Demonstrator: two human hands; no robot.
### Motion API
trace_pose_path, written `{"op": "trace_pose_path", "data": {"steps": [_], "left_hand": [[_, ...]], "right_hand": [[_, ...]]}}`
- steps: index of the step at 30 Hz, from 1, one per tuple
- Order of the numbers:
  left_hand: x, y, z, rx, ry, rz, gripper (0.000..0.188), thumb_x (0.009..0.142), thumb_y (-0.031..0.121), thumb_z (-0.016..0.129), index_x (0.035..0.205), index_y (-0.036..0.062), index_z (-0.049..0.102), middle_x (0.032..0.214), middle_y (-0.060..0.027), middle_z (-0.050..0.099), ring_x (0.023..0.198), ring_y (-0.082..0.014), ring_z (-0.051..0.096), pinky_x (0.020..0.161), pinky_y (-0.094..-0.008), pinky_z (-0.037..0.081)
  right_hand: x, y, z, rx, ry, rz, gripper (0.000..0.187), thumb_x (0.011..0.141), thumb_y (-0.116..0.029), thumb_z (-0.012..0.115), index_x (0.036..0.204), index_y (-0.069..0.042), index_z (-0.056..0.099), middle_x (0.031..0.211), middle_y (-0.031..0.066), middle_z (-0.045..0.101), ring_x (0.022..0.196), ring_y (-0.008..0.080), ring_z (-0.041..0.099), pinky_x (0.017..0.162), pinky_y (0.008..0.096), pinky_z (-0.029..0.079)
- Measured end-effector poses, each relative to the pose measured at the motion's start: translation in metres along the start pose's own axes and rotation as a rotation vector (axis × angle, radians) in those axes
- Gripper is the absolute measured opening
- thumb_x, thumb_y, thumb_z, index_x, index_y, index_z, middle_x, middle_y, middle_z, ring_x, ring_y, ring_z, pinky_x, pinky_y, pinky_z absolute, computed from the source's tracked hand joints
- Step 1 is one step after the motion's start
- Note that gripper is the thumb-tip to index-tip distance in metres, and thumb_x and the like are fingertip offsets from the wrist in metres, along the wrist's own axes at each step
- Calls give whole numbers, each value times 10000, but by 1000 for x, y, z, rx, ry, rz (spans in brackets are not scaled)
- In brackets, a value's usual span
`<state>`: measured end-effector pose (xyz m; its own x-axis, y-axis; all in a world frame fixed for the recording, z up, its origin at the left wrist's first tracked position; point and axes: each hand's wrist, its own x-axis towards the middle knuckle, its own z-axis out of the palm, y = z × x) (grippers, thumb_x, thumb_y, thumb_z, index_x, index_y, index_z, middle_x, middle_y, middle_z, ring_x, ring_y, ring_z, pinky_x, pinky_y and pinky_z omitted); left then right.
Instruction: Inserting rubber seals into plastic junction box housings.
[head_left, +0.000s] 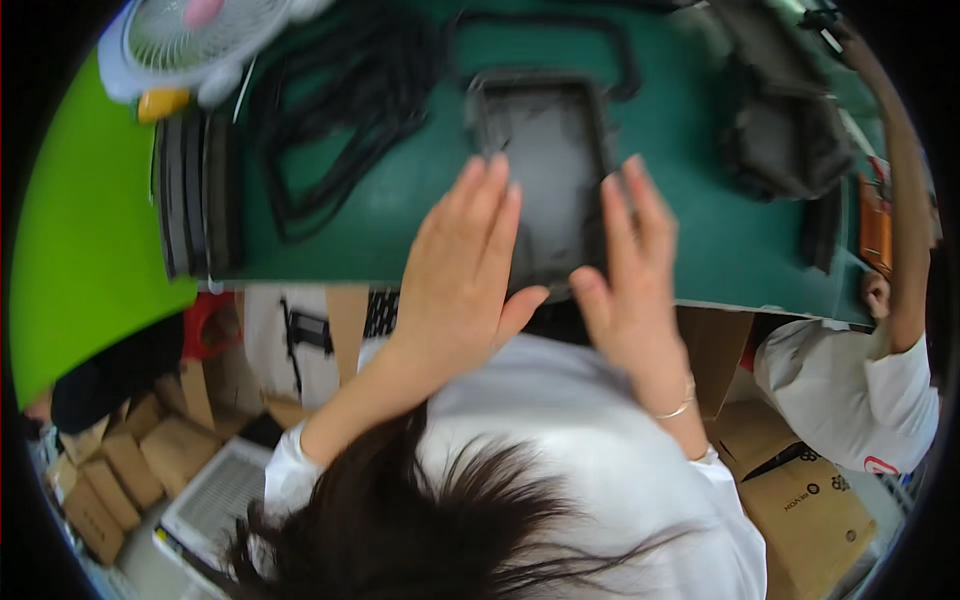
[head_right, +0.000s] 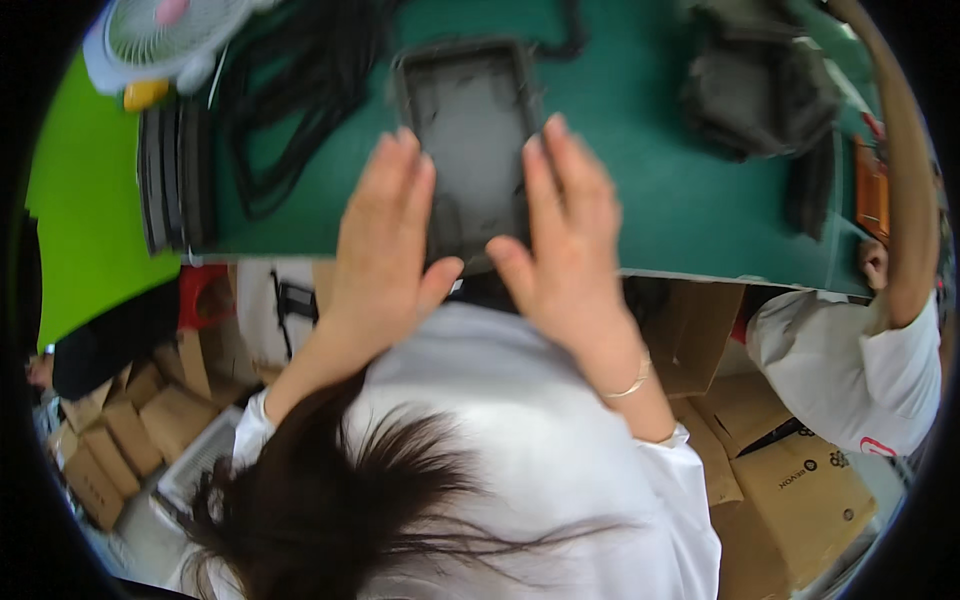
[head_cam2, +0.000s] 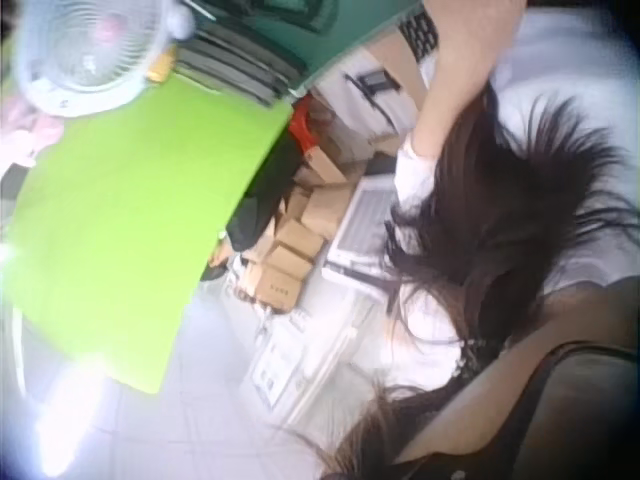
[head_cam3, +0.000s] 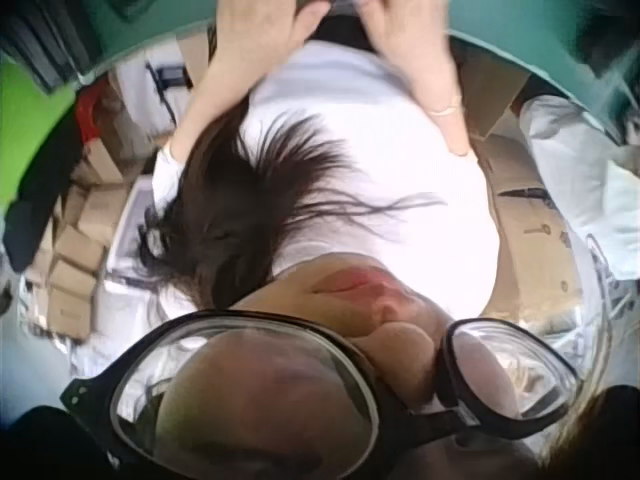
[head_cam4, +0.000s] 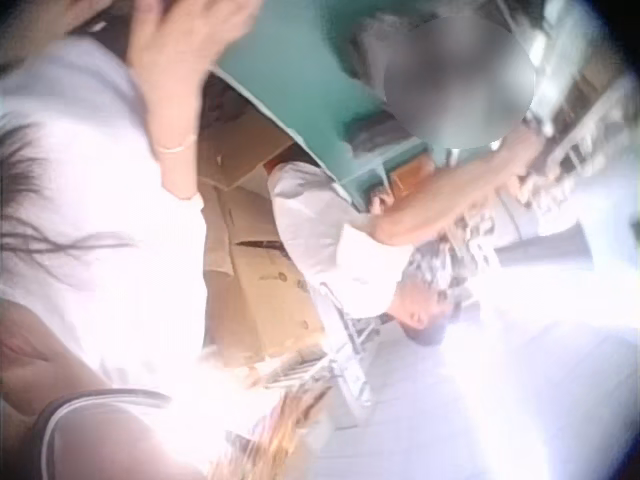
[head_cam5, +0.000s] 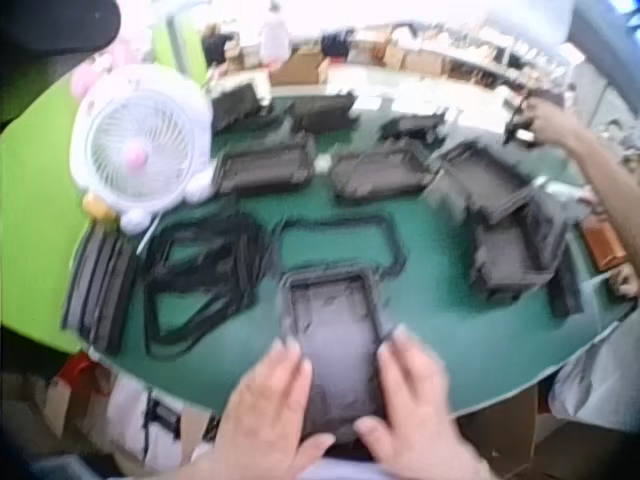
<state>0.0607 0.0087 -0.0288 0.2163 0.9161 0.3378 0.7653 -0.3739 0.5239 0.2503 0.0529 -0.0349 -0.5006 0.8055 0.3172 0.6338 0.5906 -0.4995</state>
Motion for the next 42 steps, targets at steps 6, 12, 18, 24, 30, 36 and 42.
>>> {"op": "trace_pose_path", "data": {"steps": [6,12,18,24,30,36,42], "left_hand": [[-5,-2,0,42,-127,0,674,797,292,566,1274,-118,327,1380,-250,278,1293,-395,264,1026,-469,264],[-1,1,6,-58,-104,17,636,838,235,508,1308,-120,268,1399,-282,218,1307,-417,220,1042,-458,232],[11,-3,-38,-418,141,135,635,905,346,362,1360,-76,226,1405,-294,206,1309,-400,235,1060,-434,202],[39,55,-98,-1335,35,696,501,909,427,415,1223,40,464,1314,-155,392,1233,-286,382,959,-519,323],[65,33,-129,-1581,-100,744,409,896,405,476,1194,139,562,1279,-52,501,1174,-306,477,916,-549,359],[64,-11,-126,-1297,49,408,475,895,477,447,1051,59,608,1032,-130,617,1045,-317,555,860,-528,414],[8,-41,-118,-999,-66,0,694,862,562,399,1116,-67,542,1166,-214,549,1119,-366,509,915,-411,404]], "right_hand": [[1,-14,2,73,33,88,588,731,-142,613,1244,65,412,1359,172,330,1093,350,400,919,418,355],[-1,-1,10,440,145,233,512,732,82,448,1242,65,413,1170,218,485,1045,362,504,902,366,411],[-28,58,-129,345,797,469,557,667,40,443,1219,13,512,1222,150,528,1176,229,470,994,326,345],[-72,248,-203,319,826,803,425,797,-3,426,1214,32,502,1066,88,576,858,119,548,763,226,427],[47,234,-227,-673,496,440,337,867,-164,504,1147,23,526,1112,204,540,1051,304,512,904,356,388],[284,241,-177,-555,-19,66,453,803,-133,540,1231,-15,447,1204,182,494,1115,318,484,940,365,395],[350,264,-104,-1097,-450,300,474,744,-64,564,1200,-171,490,1269,80,472,1152,323,446,913,480,409]]}}
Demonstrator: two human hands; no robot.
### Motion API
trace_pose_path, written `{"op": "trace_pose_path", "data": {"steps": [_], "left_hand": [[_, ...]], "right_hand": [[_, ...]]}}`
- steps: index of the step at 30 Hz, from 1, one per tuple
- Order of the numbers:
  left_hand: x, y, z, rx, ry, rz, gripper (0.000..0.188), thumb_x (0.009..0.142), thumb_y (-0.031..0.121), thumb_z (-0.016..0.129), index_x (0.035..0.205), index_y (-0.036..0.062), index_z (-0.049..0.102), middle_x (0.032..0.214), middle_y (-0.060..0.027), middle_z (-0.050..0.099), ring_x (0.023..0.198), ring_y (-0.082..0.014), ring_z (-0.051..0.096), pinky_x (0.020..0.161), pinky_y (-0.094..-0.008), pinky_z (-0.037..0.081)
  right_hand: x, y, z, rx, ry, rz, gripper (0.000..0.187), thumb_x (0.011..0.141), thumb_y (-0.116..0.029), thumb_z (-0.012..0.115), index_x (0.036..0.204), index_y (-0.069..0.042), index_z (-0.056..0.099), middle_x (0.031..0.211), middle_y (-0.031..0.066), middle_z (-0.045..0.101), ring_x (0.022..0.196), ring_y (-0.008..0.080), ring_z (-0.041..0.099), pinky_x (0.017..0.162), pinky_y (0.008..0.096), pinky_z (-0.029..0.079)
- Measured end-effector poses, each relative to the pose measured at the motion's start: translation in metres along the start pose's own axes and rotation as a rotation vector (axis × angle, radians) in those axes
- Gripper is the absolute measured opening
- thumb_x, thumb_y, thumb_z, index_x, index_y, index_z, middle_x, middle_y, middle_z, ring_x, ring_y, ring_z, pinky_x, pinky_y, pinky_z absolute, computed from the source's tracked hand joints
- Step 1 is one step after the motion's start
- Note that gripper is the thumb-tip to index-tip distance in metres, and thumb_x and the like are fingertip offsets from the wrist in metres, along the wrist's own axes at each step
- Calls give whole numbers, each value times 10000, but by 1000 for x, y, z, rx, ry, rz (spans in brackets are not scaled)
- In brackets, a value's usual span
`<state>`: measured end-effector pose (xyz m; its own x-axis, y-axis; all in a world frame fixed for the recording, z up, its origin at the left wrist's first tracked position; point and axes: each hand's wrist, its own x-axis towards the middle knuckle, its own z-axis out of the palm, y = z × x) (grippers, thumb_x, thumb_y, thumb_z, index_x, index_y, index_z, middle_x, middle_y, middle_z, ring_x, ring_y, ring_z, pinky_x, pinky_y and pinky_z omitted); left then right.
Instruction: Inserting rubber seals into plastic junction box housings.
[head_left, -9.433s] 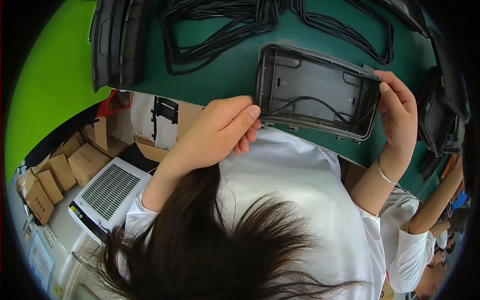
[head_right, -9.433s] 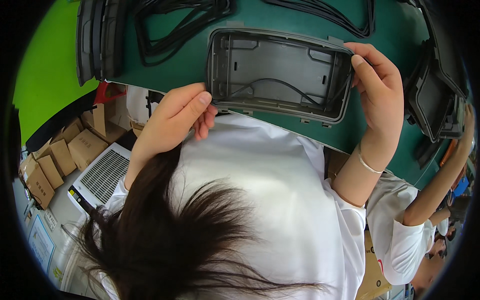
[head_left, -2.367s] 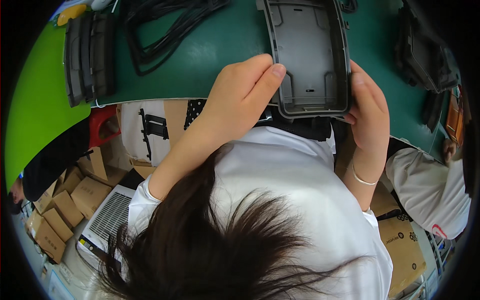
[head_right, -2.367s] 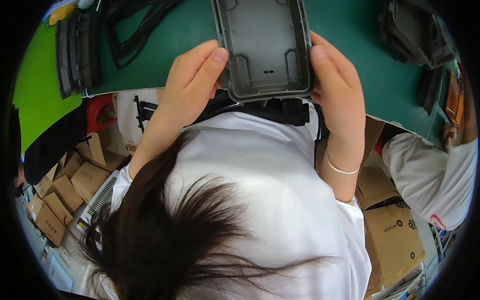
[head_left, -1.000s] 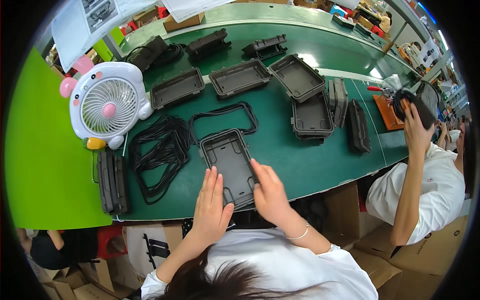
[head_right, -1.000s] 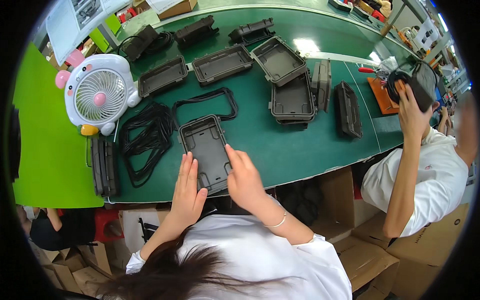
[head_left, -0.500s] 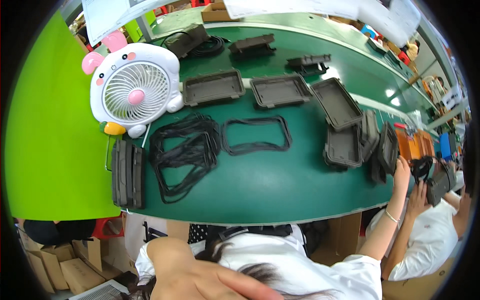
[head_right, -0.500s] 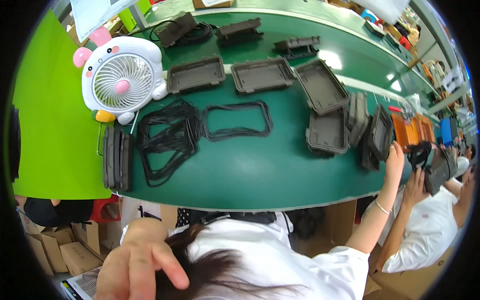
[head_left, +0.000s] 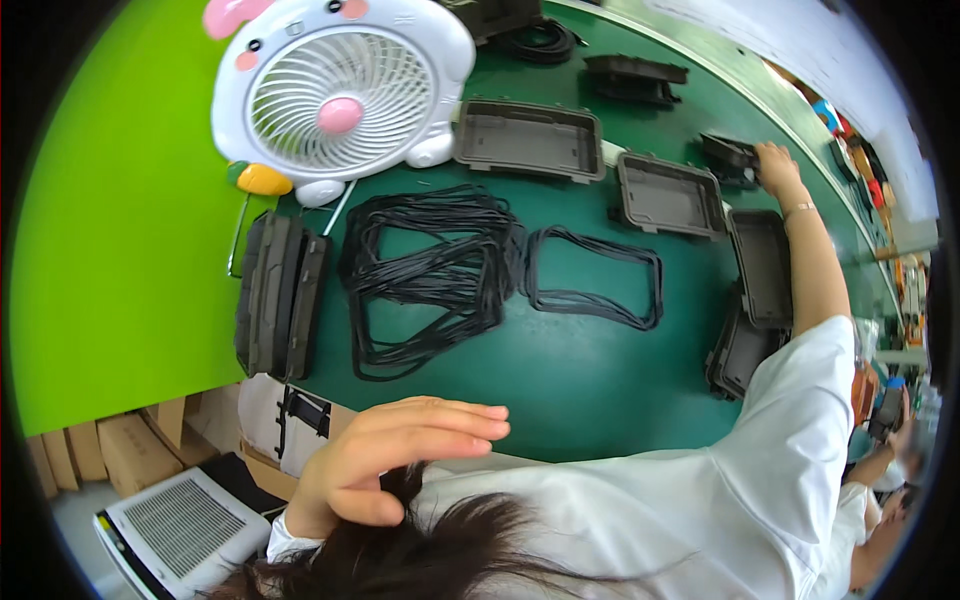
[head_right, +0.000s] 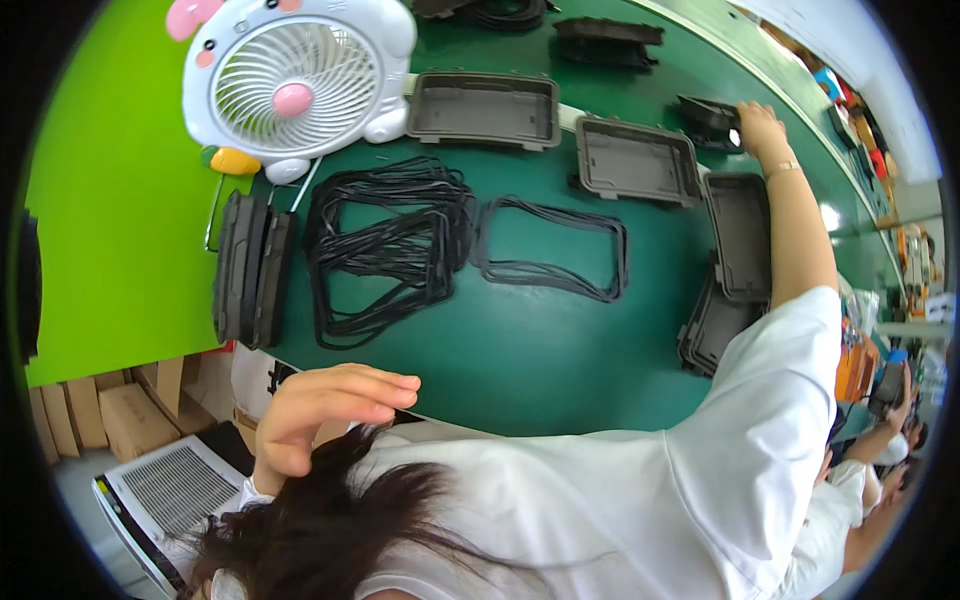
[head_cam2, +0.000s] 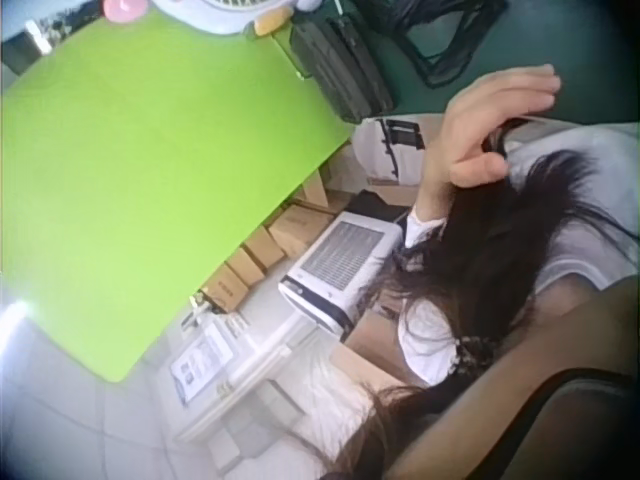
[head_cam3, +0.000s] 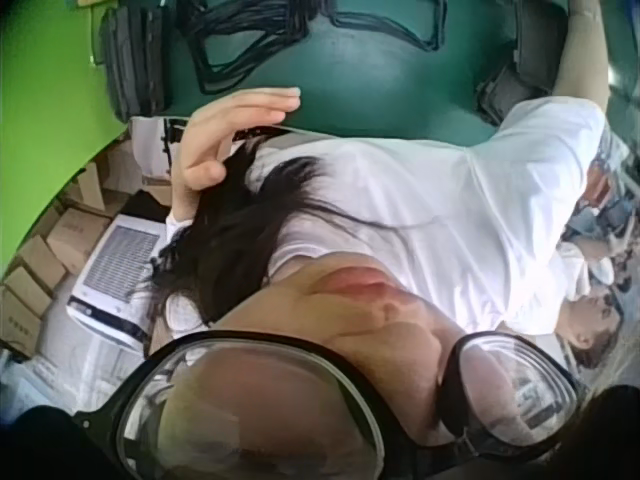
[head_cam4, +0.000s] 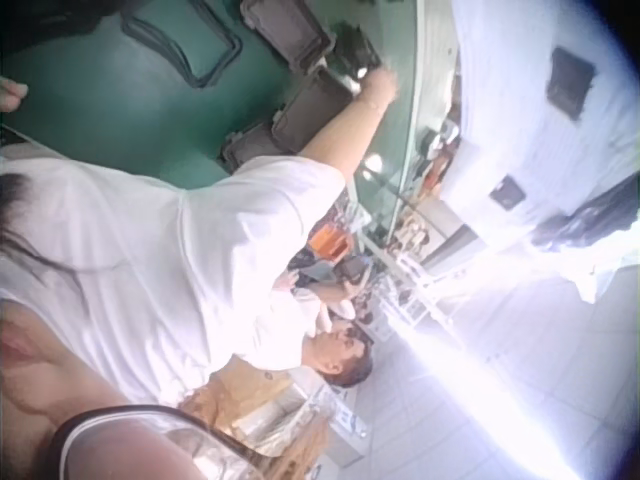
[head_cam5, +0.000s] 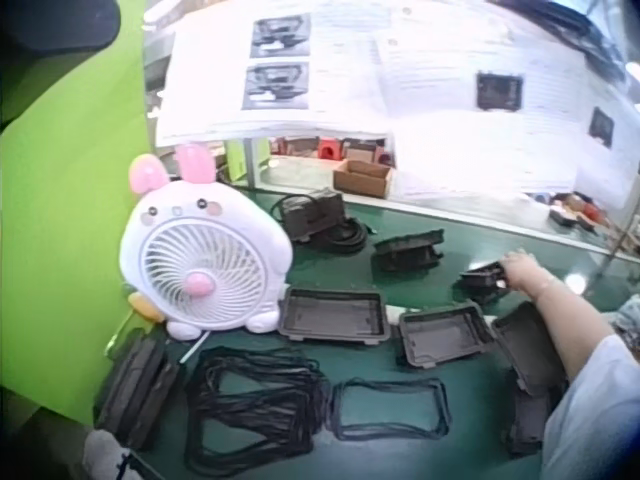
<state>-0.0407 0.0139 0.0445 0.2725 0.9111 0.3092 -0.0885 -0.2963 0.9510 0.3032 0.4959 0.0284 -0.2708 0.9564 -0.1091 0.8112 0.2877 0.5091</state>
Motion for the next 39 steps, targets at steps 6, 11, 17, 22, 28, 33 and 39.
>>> {"op": "trace_pose_path", "data": {"steps": [6,11,17,22,28,33,39], "left_hand": [[-28,-22,-8,98,202,-268,560,880,445,422,1089,-57,557,1105,-173,587,1017,-291,565,880,-359,426],[2,-30,21,206,494,-66,445,864,235,450,1211,-43,459,1229,-173,502,1112,-265,495,912,-338,384],[23,-60,49,985,-147,-129,479,765,198,584,1188,-9,496,1360,-168,357,1274,-313,320,1034,-440,245],[19,-69,50,1092,-224,-43,469,741,228,612,1150,14,532,1396,-141,322,1302,-279,285,1041,-459,216],[31,-56,51,983,-223,-36,496,713,178,648,1165,23,515,1356,-154,361,1275,-308,318,1020,-456,264],[34,-50,17,813,2,-32,396,699,82,621,1078,2,543,1214,-156,484,1104,-337,473,920,-411,390],[47,-50,10,697,100,46,318,723,28,602,1033,-17,553,1112,-164,532,963,-325,534,839,-369,439]], "right_hand": [[-42,9,-51,276,746,-297,274,873,-175,510,1084,-2,489,1057,225,544,979,381,522,830,400,425],[-271,-101,-112,806,226,-668,210,732,-45,570,940,-20,551,832,129,573,816,320,553,701,346,457],[-354,-212,-48,725,233,-961,118,646,-106,582,722,-52,510,742,73,471,742,228,472,618,318,444],[-316,-182,-55,1495,80,-982,182,744,-93,642,895,-12,581,830,92,562,780,240,554,678,296,447],[-213,-173,-3,687,436,-115,215,786,-179,617,892,4,574,791,141,564,743,310,563,658,369,467],[-206,-166,-53,1131,457,-178,178,780,-165,618,872,-14,603,749,130,581,701,254,581,661,340,465],[5,-114,-78,489,755,50,393,806,-172,497,1175,-43,525,1125,181,571,1019,364,549,871,389,439]]}}
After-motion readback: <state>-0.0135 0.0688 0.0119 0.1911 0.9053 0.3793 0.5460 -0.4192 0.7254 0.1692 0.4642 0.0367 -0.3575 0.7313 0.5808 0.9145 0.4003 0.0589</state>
